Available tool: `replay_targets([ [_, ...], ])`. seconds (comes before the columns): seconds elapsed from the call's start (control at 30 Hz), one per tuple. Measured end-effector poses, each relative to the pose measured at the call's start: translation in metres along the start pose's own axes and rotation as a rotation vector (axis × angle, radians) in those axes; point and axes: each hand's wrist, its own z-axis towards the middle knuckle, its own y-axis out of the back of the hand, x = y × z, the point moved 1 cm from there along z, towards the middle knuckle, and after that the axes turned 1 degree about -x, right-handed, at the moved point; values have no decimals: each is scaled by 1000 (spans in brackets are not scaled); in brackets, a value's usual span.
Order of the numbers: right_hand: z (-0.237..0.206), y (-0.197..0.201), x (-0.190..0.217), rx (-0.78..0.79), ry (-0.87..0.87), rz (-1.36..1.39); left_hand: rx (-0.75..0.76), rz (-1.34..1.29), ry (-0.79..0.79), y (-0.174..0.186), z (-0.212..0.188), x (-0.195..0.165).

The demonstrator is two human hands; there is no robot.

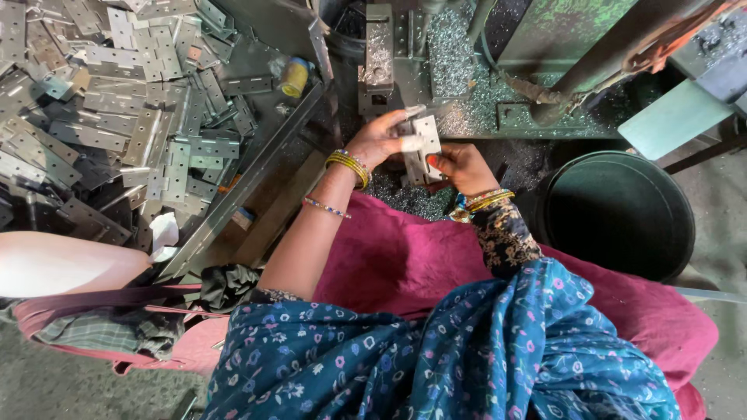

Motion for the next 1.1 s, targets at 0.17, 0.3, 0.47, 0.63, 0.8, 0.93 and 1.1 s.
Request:
replay_targets([
  [0.17, 11, 10, -1, -345, 239, -730, -221, 1011, -18, -16, 36, -17],
  [0.3, 8, 19, -9, -561, 405, -1183, -506, 1375, -301, -33, 54, 3],
  [0.47, -15, 28, -29, -242, -251, -1190, -551, 1811, -193, -46, 58, 38],
  [0.63, -13, 24, -21, -198, -187, -1212, -523, 1774, 13, -39, 57, 27],
  [0.8, -8, 23, -9, -187, -223, -1218, -459, 1800, 95, -29, 79, 7],
  [0.93, -11, 26, -25, -223, -225, -1198, -460, 1884, 94, -35, 88, 16],
  [1.1, -25, 15, -66, -321, -254, -1110, -620, 1791, -4, -29, 81, 25],
])
